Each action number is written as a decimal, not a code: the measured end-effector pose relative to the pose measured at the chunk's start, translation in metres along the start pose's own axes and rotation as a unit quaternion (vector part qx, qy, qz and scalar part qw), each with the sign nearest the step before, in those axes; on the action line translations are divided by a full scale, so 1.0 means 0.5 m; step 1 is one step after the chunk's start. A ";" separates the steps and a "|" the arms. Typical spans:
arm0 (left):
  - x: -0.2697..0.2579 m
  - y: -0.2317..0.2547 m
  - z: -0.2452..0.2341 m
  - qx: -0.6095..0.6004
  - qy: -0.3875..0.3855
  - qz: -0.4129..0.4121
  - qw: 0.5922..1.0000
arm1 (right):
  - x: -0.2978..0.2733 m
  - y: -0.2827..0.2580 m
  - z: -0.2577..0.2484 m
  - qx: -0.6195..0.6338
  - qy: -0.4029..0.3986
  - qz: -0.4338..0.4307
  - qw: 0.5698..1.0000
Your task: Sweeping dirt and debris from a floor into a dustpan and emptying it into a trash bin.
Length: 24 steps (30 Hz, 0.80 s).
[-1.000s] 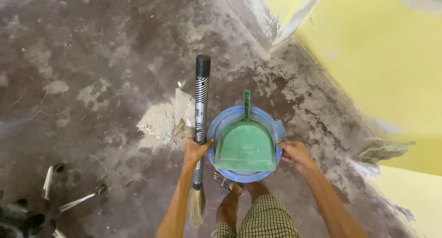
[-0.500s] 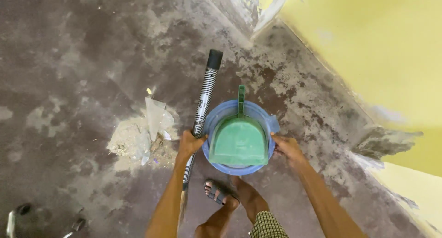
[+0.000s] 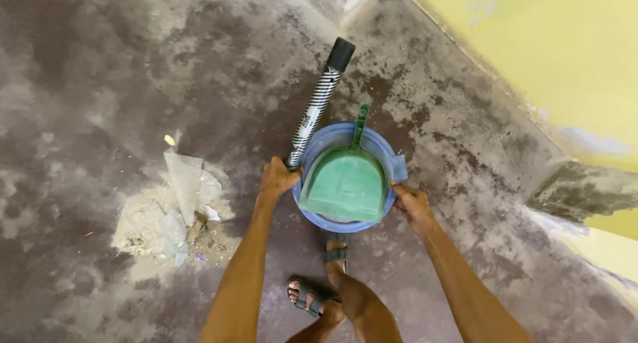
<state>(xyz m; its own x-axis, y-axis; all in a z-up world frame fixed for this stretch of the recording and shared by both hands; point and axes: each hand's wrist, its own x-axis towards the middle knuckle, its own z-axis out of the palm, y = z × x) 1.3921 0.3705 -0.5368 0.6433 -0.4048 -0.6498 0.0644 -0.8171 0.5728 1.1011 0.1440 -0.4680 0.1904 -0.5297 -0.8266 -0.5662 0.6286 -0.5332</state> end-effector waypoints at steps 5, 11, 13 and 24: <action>0.053 -0.001 0.035 0.035 -0.040 -0.005 0.999 | 0.065 0.054 0.000 0.051 0.007 0.010 0.999; 0.106 -0.010 0.045 0.070 -0.058 -0.001 0.996 | 0.108 0.067 -0.010 0.041 -0.004 -0.018 0.999; 0.089 -0.001 0.032 0.080 -0.067 0.008 0.995 | 0.093 0.053 -0.004 0.026 -0.024 -0.031 0.999; -0.076 -0.070 -0.047 0.014 0.109 0.118 0.987 | 0.156 -0.123 0.191 -0.383 0.201 -0.336 0.836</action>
<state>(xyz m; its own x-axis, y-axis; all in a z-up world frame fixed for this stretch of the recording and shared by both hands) 1.3832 0.4242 -0.5204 0.7866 -0.4905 -0.3752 -0.1260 -0.7222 0.6801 1.2274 0.1186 -0.5170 0.4743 -0.8625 -0.1764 -0.8168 -0.3564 -0.4536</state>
